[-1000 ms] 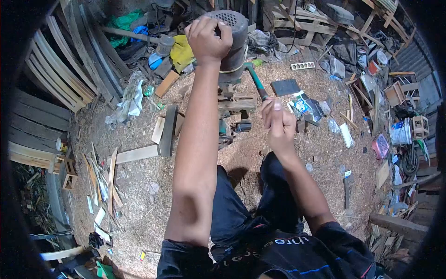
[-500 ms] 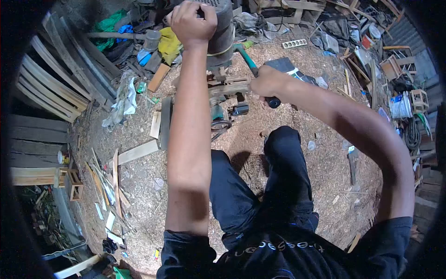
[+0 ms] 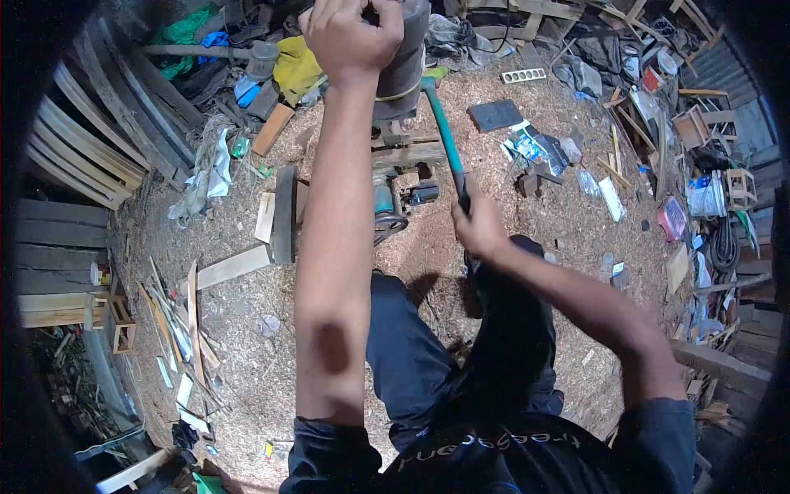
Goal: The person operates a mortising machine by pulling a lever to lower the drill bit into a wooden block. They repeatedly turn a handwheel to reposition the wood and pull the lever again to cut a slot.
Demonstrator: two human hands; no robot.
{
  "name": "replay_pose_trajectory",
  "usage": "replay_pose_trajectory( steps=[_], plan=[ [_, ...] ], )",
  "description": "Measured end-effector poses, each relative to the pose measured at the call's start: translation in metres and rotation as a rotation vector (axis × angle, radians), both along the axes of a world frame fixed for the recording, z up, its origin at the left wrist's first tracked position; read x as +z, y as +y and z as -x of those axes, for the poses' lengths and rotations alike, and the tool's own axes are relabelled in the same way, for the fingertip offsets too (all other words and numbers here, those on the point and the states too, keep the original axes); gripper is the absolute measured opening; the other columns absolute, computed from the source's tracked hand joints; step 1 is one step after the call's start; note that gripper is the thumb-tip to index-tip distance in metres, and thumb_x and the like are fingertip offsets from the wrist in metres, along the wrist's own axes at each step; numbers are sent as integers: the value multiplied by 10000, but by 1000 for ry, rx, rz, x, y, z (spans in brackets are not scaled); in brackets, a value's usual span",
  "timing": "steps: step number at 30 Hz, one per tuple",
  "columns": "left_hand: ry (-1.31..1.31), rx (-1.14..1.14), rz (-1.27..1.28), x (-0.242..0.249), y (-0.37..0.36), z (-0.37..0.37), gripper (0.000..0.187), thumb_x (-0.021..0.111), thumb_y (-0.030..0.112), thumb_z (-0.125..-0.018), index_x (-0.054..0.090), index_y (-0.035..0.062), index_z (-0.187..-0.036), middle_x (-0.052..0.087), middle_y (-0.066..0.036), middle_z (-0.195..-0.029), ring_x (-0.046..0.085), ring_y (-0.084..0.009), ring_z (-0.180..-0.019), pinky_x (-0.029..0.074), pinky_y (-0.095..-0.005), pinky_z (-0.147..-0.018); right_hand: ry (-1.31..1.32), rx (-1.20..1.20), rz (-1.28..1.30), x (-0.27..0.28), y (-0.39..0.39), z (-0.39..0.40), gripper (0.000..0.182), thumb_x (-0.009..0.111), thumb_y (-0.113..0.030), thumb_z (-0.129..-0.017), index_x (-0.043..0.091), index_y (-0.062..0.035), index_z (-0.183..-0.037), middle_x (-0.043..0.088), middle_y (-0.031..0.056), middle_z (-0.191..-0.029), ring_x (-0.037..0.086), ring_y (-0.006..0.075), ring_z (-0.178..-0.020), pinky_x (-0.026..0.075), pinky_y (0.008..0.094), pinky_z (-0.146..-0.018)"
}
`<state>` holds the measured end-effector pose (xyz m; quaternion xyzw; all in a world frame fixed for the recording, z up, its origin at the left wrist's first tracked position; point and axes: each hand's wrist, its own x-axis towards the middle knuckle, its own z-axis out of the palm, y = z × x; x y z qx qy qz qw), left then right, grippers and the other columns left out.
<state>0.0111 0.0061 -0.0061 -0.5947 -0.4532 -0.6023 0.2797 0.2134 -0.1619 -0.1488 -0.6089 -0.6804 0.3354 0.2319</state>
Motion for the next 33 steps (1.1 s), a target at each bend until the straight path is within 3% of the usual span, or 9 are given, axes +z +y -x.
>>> replay_pose_trajectory(
  steps=[2, 8, 13, 16, 18, 20, 23, 30, 33],
  plan=[
    [40, 57, -39, -17, 17, 12, 124, 646, 225, -737, 683, 111, -708, 664, -55, -732, 617, -295, -729, 441, -396, -708, 30, -32, -313, -86, -13, 1, 542, 569, -112, -910, 375, 13, -1401, 604, 303, -852, 597, 502, -821, 478, 537, -708],
    [-13, -21, -108, -21, 20, 7, 112, 628, 191, -721, 672, 112, -655, 655, -42, -719, 603, -271, -717, 428, -374, -720, 85, -4, -184, -105, -7, -2, 640, 551, -109, -925, 249, 3, -1478, 597, 326, -948, 606, 485, -852, 483, 519, -747],
    [4, -11, -87, -10, 18, 10, 125, 628, 203, -743, 692, 117, -679, 661, -41, -740, 605, -270, -723, 434, -378, -730, 229, 34, -171, -28, 4, -4, 576, 583, -182, -946, 347, -6, -1441, 632, 206, -929, 627, 300, -817, 488, 404, -750],
    [27, 21, -116, -2, 21, 11, 128, 635, 209, -742, 686, 111, -677, 657, -42, -733, 607, -274, -722, 438, -381, -728, -11, 154, -551, 26, 24, -7, 489, 565, -254, -980, 435, -19, -1388, 625, 130, -977, 601, 206, -833, 471, 340, -792],
    [30, 22, -94, 4, 19, 11, 137, 638, 220, -729, 676, 103, -672, 658, -44, -733, 614, -275, -733, 438, -387, -723, 80, 223, -452, 83, 34, -6, 425, 533, -289, -1006, 487, -25, -1336, 617, 84, -1014, 575, 151, -856, 456, 304, -818],
    [31, 21, -82, 10, 21, 12, 136, 633, 222, -704, 677, 99, -668, 664, -41, -737, 619, -268, -752, 431, -385, -726, 489, 252, 118, 152, 37, -7, 374, 494, -313, -1032, 532, -29, -1273, 609, 43, -1053, 549, 102, -888, 441, 277, -841],
    [21, 24, -72, 22, 18, 10, 139, 634, 224, -702, 672, 96, -663, 664, -43, -739, 615, -276, -745, 438, -390, -725, 826, 266, -552, 179, 64, 5, 306, 526, -278, -1022, 534, 2, -1145, 617, 52, -932, 531, 115, -835, 462, 309, -788],
    [10, -7, -111, 40, 24, 11, 131, 635, 212, -683, 656, 95, -630, 654, -34, -712, 601, -279, -695, 438, -388, -685, 748, 28, -1076, 219, 195, 56, 365, 514, -306, -1016, 608, 46, -1003, 609, 130, -763, 568, 258, -667, 453, 370, -659],
    [22, -2, 44, 49, 16, 12, 171, 622, 232, -775, 695, 78, -775, 683, -73, -850, 625, -301, -834, 456, -409, -787, 381, -70, -1377, 188, 271, 62, 435, 512, -287, -1017, 467, 29, -1313, 626, 233, -1030, 611, 358, -899, 477, 400, -810]
  ],
)
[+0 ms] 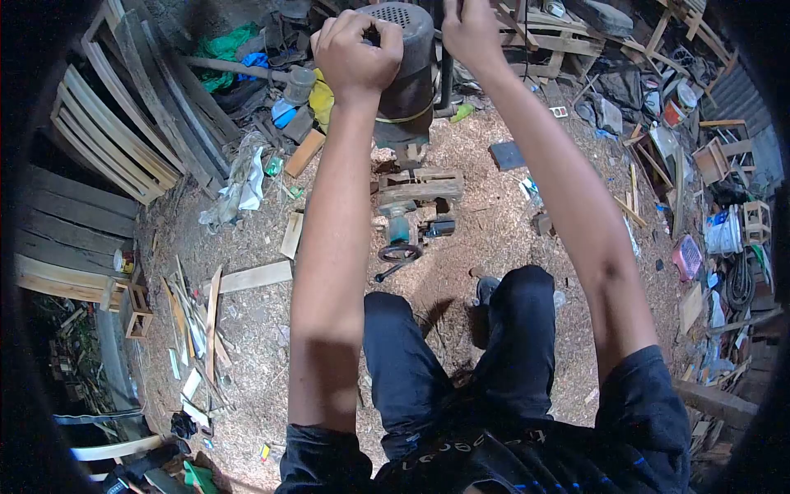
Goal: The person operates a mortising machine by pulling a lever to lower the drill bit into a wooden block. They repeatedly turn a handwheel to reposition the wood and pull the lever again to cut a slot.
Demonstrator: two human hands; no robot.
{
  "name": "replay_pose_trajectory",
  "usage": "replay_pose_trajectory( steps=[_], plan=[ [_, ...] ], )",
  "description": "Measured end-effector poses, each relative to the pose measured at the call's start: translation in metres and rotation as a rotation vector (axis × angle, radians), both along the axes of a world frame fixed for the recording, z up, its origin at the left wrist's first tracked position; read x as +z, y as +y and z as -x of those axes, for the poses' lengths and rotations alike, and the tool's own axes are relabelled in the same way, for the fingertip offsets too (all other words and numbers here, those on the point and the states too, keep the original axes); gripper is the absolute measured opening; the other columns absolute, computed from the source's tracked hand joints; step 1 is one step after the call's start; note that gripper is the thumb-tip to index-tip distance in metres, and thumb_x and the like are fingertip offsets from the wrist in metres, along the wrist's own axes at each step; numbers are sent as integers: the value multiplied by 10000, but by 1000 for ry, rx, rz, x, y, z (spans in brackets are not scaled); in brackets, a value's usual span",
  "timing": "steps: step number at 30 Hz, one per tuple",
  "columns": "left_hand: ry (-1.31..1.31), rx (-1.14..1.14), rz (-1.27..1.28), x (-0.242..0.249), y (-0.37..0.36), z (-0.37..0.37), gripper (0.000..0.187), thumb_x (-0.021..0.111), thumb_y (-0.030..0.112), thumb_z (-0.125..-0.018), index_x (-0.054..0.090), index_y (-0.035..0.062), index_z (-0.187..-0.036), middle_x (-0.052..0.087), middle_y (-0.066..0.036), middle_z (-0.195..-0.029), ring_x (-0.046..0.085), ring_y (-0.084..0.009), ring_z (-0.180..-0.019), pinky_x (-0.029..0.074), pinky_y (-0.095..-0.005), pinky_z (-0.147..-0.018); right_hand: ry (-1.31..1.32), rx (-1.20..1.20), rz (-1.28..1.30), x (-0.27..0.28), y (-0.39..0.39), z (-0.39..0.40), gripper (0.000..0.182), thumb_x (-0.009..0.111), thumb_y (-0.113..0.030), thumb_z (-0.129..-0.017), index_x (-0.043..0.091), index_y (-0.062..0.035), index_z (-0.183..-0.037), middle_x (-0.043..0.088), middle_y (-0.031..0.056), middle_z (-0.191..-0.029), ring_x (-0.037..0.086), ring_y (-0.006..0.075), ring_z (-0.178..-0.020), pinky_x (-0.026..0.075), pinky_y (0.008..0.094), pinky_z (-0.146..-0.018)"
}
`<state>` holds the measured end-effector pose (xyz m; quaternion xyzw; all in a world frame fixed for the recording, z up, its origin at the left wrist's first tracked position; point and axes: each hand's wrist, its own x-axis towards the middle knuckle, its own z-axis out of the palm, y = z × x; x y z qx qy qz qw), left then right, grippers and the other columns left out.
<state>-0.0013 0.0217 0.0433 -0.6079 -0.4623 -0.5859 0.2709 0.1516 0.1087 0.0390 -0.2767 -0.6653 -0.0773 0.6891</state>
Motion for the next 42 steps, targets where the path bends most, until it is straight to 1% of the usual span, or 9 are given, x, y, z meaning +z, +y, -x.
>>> replay_pose_trajectory(
  steps=[3, 4, 7, 14, 24, 27, 29, 34, 42],
  plan=[
    [1, -42, -66, 17, 0, 0, 155, 650, 182, -734, 658, 47, -660, 653, -88, -698, 616, -303, -675, 477, -372, -655, -328, 324, 616, -21, 63, -11, 565, 572, -243, -991, 298, -117, -1469, 570, 263, -1270, 588, 351, -1120, 456, 413, -932],
    [11, -45, -72, 19, -1, 0, 161, 652, 185, -736, 657, 43, -659, 651, -91, -694, 615, -303, -670, 476, -371, -651, -211, -37, 487, -36, 60, 5, 288, 579, -258, -948, 594, -33, -1126, 662, 241, -922, 641, 430, -890, 514, 442, -792],
    [22, -47, -89, 26, -1, -2, 176, 657, 191, -741, 655, 36, -658, 645, -99, -683, 612, -301, -657, 474, -365, -639, -339, 161, 724, -52, 82, 5, 345, 603, -230, -876, 633, -43, -1165, 677, 243, -1027, 646, 421, -969, 511, 449, -863],
    [-4, -71, -86, 27, 3, 3, 176, 665, 185, -751, 658, 34, -661, 645, -104, -673, 615, -294, -650, 475, -358, -634, -557, 442, 819, -121, 175, -1, 455, 540, -145, -930, 506, -5, -1362, 191, 233, -1593, 453, 327, -1335, 383, 330, -1051],
    [-6, -103, -112, 26, -5, -1, 188, 602, 191, -788, 632, 19, -718, 621, -172, -776, 592, -342, -790, 446, -447, -752, -247, 230, 852, -145, 88, -35, 397, 527, -171, -911, 558, 28, -1253, 673, 252, -1018, 665, 348, -916, 505, 415, -841],
    [51, -154, -159, -2, -19, 12, 348, 519, 270, -934, 654, 9, -1121, 644, -184, -1135, 579, -344, -1130, 425, -406, -984, 201, 72, 688, -207, 23, -50, 294, 548, -151, -890, 636, 22, -1112, 677, 241, -1026, 662, 357, -909, 505, 406, -828],
    [-56, -166, 45, -36, -67, 10, 499, 426, 280, -996, 422, -22, -1393, 420, -228, -1438, 396, -359, -1350, 297, -428, -1131, 158, 116, 1033, -236, -48, -67, 254, 567, -199, -905, 667, 35, -907, 697, 215, -940, 664, 314, -840, 501, 399, -777],
    [-383, -33, 683, -195, -173, 27, 397, 515, 182, -937, 525, -40, -1267, 555, -280, -1244, 528, -420, -1176, 400, -464, -1018, -924, 590, 1569, -241, -173, -74, 345, 577, -311, -904, 675, 3, -1006, 705, 202, -916, 679, 340, -836, 528, 432, -773],
    [-290, 164, 1378, -289, -227, 49, 496, 585, 221, -837, 544, -19, -1268, 549, -282, -1281, 543, -406, -1193, 444, -491, -995, -1170, 495, 973, -300, -230, -33, 326, 593, -210, -881, 595, 40, -1091, 662, 281, -991, 638, 460, -906, 515, 498, -834]
  ],
)
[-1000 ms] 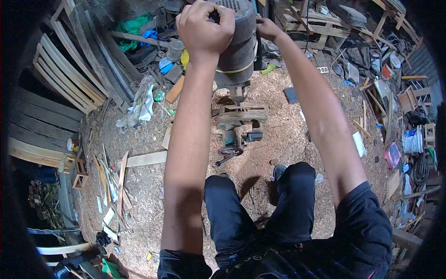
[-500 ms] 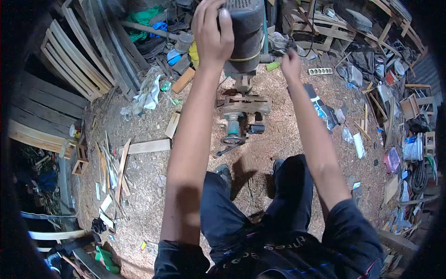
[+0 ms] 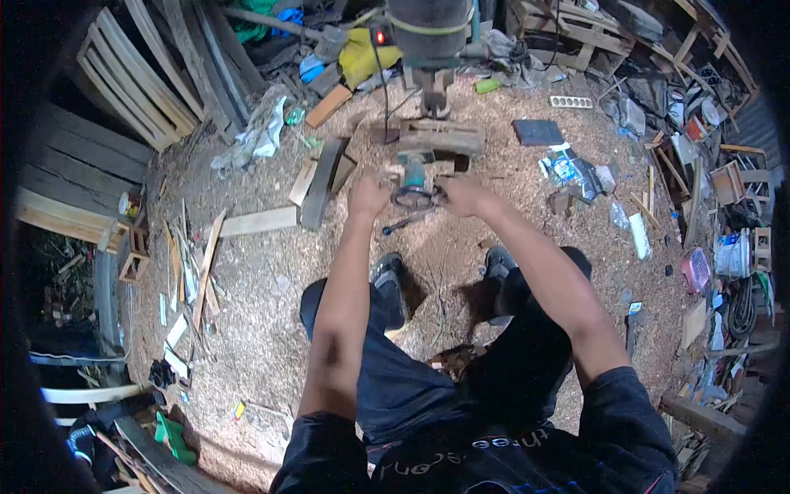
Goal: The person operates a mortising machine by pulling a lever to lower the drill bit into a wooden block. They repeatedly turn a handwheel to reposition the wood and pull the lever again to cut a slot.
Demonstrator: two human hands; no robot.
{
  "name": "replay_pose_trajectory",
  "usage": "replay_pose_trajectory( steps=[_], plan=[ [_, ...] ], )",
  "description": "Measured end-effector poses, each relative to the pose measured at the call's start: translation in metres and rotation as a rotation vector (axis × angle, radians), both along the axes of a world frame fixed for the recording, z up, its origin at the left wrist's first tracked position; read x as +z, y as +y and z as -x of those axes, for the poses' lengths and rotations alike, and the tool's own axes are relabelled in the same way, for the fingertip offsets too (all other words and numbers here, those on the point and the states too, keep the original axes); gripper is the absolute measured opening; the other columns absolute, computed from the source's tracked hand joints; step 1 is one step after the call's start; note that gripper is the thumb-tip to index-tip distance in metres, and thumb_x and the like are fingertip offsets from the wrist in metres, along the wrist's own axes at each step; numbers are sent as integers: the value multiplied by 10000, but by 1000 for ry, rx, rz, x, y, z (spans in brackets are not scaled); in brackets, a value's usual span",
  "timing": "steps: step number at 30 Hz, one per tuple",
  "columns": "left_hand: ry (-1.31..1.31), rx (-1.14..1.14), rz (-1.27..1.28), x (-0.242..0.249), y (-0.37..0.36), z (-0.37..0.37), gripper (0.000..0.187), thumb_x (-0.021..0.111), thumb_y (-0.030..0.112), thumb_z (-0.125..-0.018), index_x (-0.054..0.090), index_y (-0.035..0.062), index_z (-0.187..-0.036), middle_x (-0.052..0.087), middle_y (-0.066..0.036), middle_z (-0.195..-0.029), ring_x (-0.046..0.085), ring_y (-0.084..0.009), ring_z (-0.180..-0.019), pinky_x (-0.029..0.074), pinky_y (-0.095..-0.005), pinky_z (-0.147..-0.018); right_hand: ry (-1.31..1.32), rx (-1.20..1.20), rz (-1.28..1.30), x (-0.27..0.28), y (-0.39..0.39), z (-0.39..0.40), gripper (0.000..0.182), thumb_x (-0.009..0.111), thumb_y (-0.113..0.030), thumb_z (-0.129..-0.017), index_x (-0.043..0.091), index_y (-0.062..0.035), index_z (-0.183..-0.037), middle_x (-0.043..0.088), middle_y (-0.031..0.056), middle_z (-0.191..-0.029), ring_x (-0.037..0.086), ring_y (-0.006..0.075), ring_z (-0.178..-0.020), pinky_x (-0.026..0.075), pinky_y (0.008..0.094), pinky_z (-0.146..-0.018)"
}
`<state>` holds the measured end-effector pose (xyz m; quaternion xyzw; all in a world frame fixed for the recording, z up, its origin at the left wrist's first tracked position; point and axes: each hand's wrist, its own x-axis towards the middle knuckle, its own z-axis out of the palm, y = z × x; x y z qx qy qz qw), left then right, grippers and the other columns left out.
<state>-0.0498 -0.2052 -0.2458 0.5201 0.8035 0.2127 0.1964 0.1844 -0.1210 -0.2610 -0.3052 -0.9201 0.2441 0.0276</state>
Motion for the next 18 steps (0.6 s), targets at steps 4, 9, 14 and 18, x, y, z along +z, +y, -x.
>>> replay_pose_trajectory(
  steps=[4, 9, 14, 18],
  plan=[
    [94, -21, 76, -58, -25, -16, 544, 514, 179, -867, 441, -19, -1368, 510, -239, -1360, 529, -384, -1225, 421, -488, -1034, -63, 6, -102, -23, -39, 5, 606, 538, -135, -893, 311, 59, -1421, 420, 319, -1386, 439, 412, -1295, 402, 435, -1065],
    [118, -92, 332, -122, -50, -35, 653, 481, 160, -878, 295, -27, -1476, 305, -215, -1542, 361, -364, -1397, 300, -507, -1144, -327, 48, -104, -42, -55, 17, 909, 597, -197, -889, -11, 58, -1514, 78, 280, -1589, 198, 388, -1464, 275, 428, -1174],
    [-24, -119, 420, -201, -58, -22, 793, 528, 234, -871, 158, -74, -1501, 246, -258, -1540, 287, -380, -1414, 278, -449, -1168, -314, 52, 47, -37, -46, 36, 1074, 667, -277, -822, -87, 88, -1495, 14, 326, -1574, 157, 425, -1465, 180, 422, -1209],
    [-149, -90, 573, -238, -58, -20, 913, 557, 312, -885, 16, -40, -1531, 0, -189, -1626, 57, -340, -1504, 194, -458, -1201, -394, 98, 52, -35, -47, 49, 1131, 676, -348, -814, -106, 171, -1445, -7, 435, -1510, 91, 492, -1454, 143, 423, -1218]
  ],
)
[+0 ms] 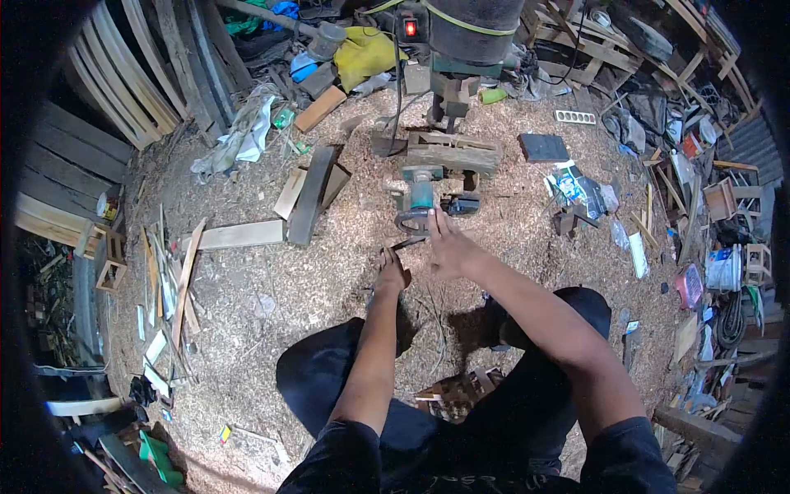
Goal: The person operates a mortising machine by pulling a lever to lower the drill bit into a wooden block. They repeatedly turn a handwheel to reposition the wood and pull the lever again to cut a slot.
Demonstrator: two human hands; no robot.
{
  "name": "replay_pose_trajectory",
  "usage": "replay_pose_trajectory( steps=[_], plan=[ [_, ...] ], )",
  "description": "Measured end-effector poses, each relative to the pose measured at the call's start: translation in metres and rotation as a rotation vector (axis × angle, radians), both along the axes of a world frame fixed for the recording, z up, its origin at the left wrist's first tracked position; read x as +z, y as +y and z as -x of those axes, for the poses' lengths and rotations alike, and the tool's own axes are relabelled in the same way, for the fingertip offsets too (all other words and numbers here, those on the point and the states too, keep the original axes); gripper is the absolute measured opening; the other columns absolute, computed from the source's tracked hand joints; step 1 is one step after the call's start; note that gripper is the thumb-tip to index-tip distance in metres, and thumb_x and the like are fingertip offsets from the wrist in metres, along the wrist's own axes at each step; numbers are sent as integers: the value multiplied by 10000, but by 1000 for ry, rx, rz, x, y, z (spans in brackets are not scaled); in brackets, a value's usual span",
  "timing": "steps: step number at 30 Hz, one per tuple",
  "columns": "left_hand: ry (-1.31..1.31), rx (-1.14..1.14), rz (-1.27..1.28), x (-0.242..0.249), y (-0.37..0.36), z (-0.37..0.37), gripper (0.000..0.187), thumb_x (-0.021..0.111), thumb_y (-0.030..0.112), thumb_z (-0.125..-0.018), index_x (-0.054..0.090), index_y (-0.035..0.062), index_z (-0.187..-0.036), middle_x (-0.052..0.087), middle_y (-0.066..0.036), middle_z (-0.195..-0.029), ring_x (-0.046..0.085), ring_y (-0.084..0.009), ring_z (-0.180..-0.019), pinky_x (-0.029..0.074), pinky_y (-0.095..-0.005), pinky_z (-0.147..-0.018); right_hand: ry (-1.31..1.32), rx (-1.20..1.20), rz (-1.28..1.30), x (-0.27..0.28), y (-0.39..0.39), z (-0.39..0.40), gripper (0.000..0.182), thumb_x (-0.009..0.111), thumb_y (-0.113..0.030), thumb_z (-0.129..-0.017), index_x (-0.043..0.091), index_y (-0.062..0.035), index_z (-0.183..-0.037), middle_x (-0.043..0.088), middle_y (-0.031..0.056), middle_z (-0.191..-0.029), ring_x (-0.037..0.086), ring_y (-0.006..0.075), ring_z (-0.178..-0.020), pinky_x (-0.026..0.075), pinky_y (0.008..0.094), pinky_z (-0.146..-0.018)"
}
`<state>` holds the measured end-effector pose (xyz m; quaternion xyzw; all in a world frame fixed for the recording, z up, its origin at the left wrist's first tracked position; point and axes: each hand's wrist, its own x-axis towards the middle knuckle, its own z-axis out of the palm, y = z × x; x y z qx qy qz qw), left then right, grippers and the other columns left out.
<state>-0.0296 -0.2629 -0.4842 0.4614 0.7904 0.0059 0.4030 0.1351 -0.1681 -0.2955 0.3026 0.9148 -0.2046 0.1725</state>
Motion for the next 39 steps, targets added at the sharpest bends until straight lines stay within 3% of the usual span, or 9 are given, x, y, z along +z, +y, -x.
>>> replay_pose_trajectory(
  steps=[10, 17, 25, 31, 32, 34, 36, 37, 39],
  plan=[
    [173, -46, 91, -19, 7, -31, 1178, 667, 532, -789, -56, -34, -1527, -88, -227, -1613, -7, -356, -1505, 55, -488, -1212, 28, 8, -9, -7, 2, -1, 1166, 664, -465, -838, -99, 178, -1441, -3, 468, -1485, 93, 536, -1434, 195, 457, -1200],
    [17, 71, 33, -28, 5, -9, 1177, 658, 549, -789, -70, 11, -1541, 10, -182, -1631, 88, -271, -1510, 83, -466, -1212, 106, -30, 148, 5, 3, -6, 1146, 671, -430, -846, -116, 127, -1464, -46, 448, -1496, 176, 520, -1421, 245, 429, -1186],
    [96, -57, 68, -33, -15, 0, 1209, 704, 461, -775, -125, 4, -1527, 36, -207, -1623, 85, -341, -1503, 116, -468, -1207, 96, 21, 94, -2, 12, -7, 1143, 659, -434, -866, -148, 113, -1462, -83, 420, -1513, 138, 510, -1435, 235, 432, -1189],
    [50, 29, 67, -41, -5, -6, 1214, 695, 481, -773, -130, 3, -1525, 18, -213, -1620, 52, -344, -1503, 84, -421, -1222, 105, -10, 98, -1, 7, -2, 1146, 666, -408, -863, -161, 118, -1455, -77, 433, -1505, 107, 511, -1440, 238, 438, -1188],
    [96, 26, 48, -43, -5, -7, 1148, 684, 481, -773, -5, -38, -1530, 68, -236, -1609, 156, -369, -1482, 183, -400, -1211, 126, -17, 96, -1, 7, -2, 1148, 669, -399, -860, -166, 118, -1454, -76, 435, -1504, 103, 510, -1441, 240, 438, -1187],
    [10, -69, 94, -111, -2, 10, 1078, 683, 471, -768, 113, -63, -1511, 157, -265, -1580, 294, -383, -1422, 292, -412, -1166, 195, 29, 72, -15, 7, -6, 1153, 678, -379, -851, -171, 119, -1452, -64, 438, -1503, 110, 515, -1437, 248, 437, -1184],
    [41, -75, -76, -118, 9, 23, 973, 686, 451, -755, 287, -92, -1457, 326, -308, -1498, 512, -409, -1262, 456, -435, -1053, 217, 39, 51, -15, 17, -9, 1155, 684, -364, -844, -171, 117, -1453, -53, 440, -1502, 121, 520, -1433, 252, 435, -1183],
    [52, 8, -43, -72, 11, 20, 949, 688, 437, -755, 299, -64, -1461, 361, -317, -1471, 523, -417, -1242, 456, -435, -1051, 203, 30, 65, -13, 17, -7, 1154, 685, -359, -841, -169, 115, -1455, -49, 441, -1502, 128, 524, -1430, 253, 433, -1182],
    [-89, -121, -45, -34, 8, 33, 857, 664, 383, -798, 323, -50, -1454, 419, -313, -1431, 517, -421, -1245, 449, -428, -1055, 195, 34, 103, -10, 9, -7, 1149, 685, -348, -839, -166, 111, -1458, -45, 445, -1499, 140, 527, -1425, 258, 429, -1180]
  ],
)
